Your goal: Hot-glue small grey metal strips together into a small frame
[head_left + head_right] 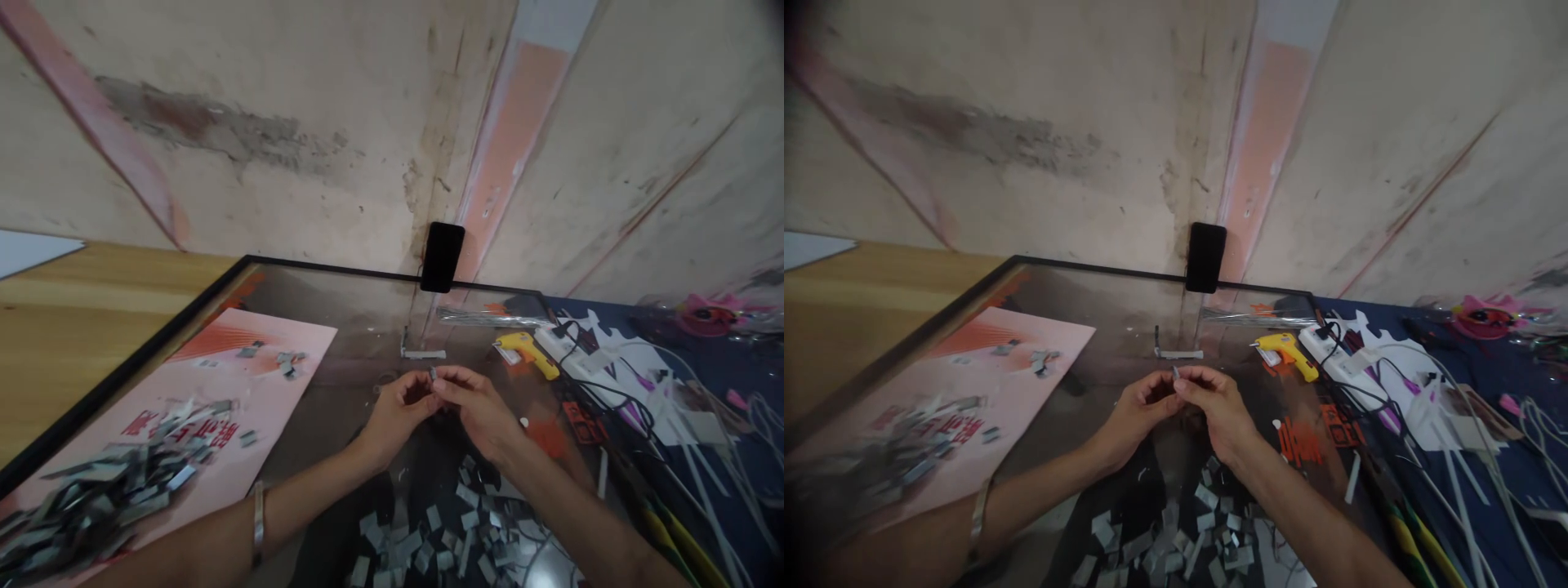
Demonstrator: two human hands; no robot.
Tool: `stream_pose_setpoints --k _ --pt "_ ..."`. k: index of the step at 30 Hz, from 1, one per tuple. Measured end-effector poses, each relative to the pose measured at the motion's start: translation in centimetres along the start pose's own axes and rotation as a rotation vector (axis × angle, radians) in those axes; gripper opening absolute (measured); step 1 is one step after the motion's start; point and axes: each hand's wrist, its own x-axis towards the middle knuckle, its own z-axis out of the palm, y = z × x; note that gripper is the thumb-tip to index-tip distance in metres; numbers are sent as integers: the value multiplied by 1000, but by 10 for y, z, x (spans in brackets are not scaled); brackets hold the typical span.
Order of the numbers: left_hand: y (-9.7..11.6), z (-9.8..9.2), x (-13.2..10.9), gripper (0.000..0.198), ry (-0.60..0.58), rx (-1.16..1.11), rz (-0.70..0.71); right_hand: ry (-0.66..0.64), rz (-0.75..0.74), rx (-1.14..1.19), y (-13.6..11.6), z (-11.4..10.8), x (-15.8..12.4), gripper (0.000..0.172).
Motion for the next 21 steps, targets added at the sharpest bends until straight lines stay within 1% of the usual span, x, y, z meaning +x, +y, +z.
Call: stream_pose_setpoints --k 2,3,4,5,6,7,8,9,10,11,12,13,14,17,21 --pt "-1 -1 0 28 -5 29 -15 -36 -71 -179 -7 -8 1 29" --pt "-1 -2 0 28 -6 40 -26 -27 -137 -326 -13 -15 2 33" --pt "0 -2 0 29 -2 49 -40 18 -245 -527 -21 -25 5 36" --pt "0 -2 0 30 8 58 -55 101 -353 -770 -30 -37 8 40" --pt "0 -2 0 31 20 65 -69 223 -420 -1030 -39 -52 12 45" --pt "0 -3 1 32 30 72 -82 405 -454 -1259 -47 -68 17 45" --pt "0 -3 1 34 36 78 -94 571 -429 -1457 -53 -84 22 46" --pt "0 -3 1 34 36 84 -101 693 -363 -1610 -57 -100 27 45" --pt "0 -3 1 35 32 88 -103 756 -267 -1720 -59 -115 32 45" --pt "-1 -3 2 34 26 92 -100 759 -170 -1795 -59 -128 37 45" --pt "-1 -4 2 34 23 97 -95 726 -68 -1838 -57 -139 41 47" --pt "-2 -4 2 34 21 102 -91 692 8 -1861 -54 -147 45 51" --pt "-2 -4 2 34 20 107 -89 641 52 -1872 -51 -154 48 54" --pt "-1 -4 1 34 13 111 -93 550 143 -1867 -42 -167 55 57" --pt "1 -3 1 36 1 81 -106 482 177 -1820 -40 -182 62 59"
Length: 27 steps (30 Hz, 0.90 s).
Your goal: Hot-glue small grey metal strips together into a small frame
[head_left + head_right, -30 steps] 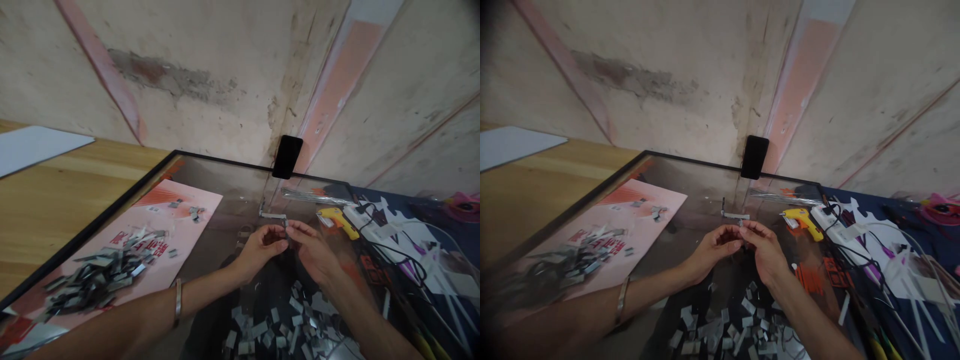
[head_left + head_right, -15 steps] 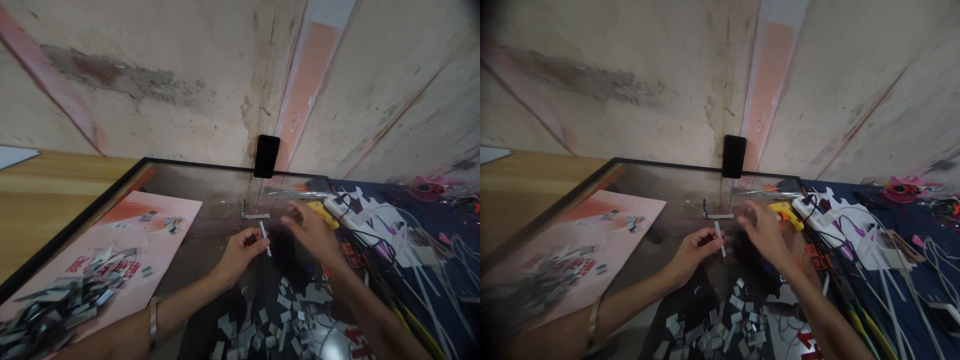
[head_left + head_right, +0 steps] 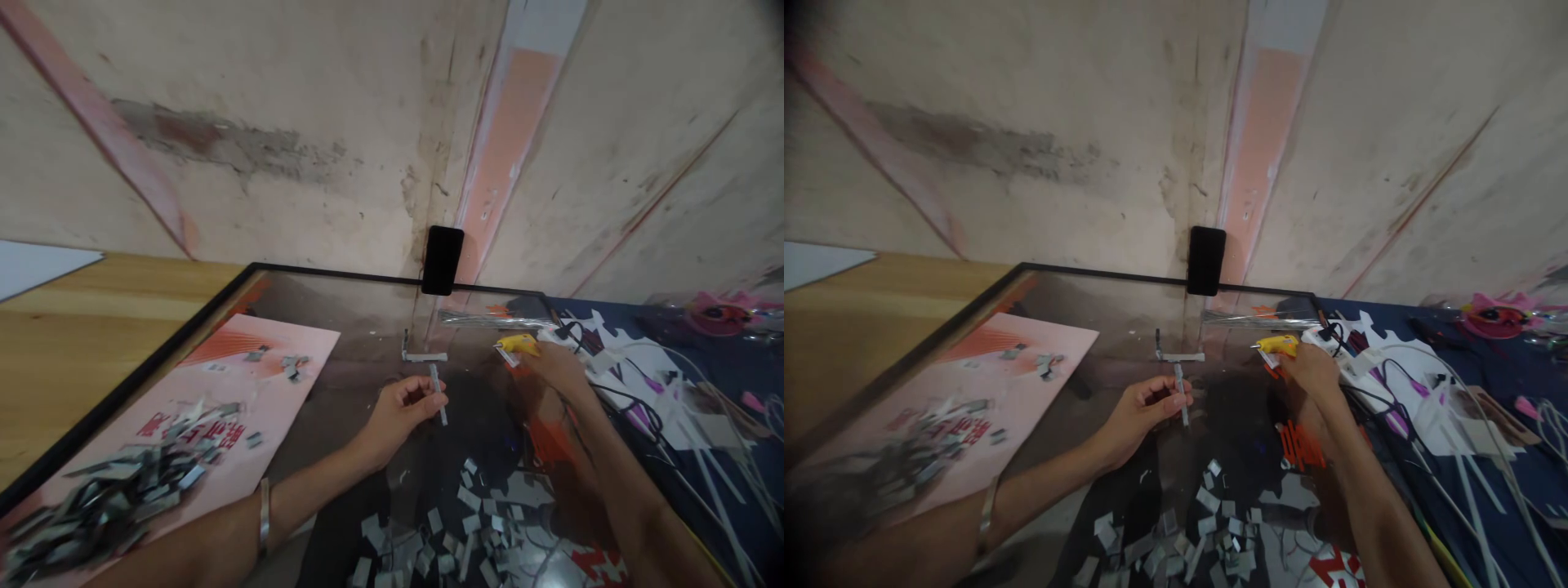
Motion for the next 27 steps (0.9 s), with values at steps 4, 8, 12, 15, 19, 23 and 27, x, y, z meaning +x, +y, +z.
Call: stream_pose_setpoints --k 4,8,12,15,19,23,27 --pt "1 0 0 37 0 -31 27 20 15 76 8 -2 8 56" --pt "3 0 0 39 -3 -48 21 220 -32 253 -3 -25 -8 54" --pt "5 0 0 40 -33 -125 3 640 -372 433 -35 -58 -45 45" --pt "5 -1 0 38 -65 -189 10 787 -555 455 -59 -75 -69 38" --pt "3 -2 1 37 -76 -222 19 879 -608 411 -74 -84 -78 33" --pt "5 -2 1 37 -83 -264 27 892 -676 381 -78 -89 -76 33" --pt "9 -3 2 37 -84 -304 35 927 -719 370 -82 -99 -76 32"
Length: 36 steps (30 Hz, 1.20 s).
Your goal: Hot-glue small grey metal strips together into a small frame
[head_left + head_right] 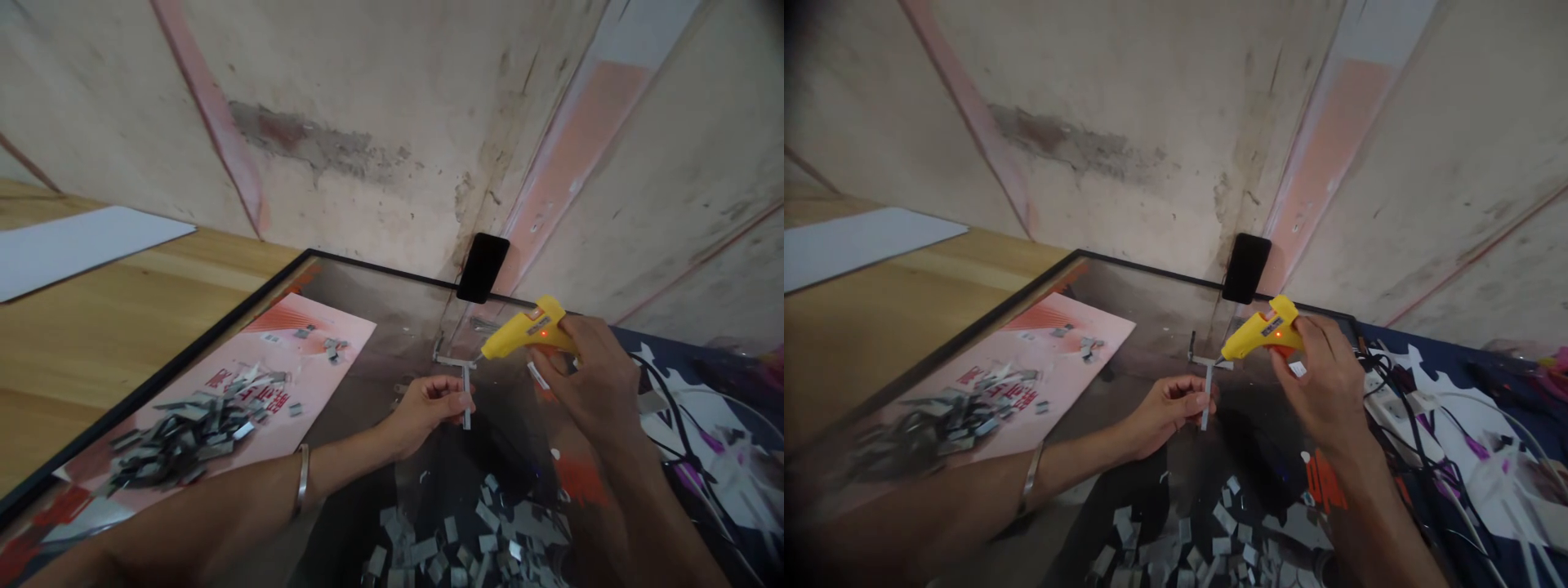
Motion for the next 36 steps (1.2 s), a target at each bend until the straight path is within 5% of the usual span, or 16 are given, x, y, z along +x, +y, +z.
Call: stream_pose_setpoints --k 36 --pt "5 -2 0 30 -14 -89 -4 -10 -96 -28 -12 -3 2 33"
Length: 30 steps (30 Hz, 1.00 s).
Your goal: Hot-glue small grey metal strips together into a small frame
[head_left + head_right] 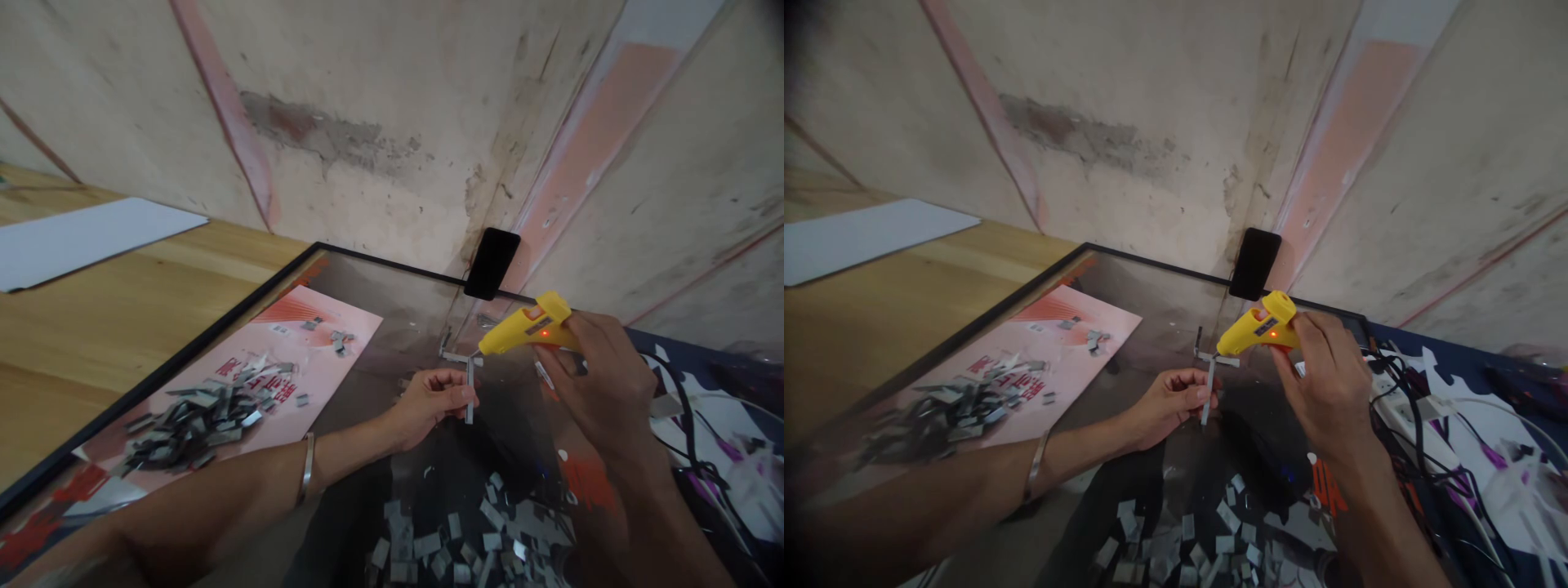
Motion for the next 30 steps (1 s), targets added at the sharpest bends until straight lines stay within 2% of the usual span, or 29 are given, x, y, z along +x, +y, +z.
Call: stream_pose_setpoints --k 6,18,30 --pt "1 1 0 35 21 7 -8 -6 -17 -20 -2 -3 0 36" --pt "-1 -2 1 34 19 17 -5 57 -57 -34 1 -2 0 37" --pt "-1 -2 1 33 13 14 -1 53 -74 -53 -3 -3 1 39"
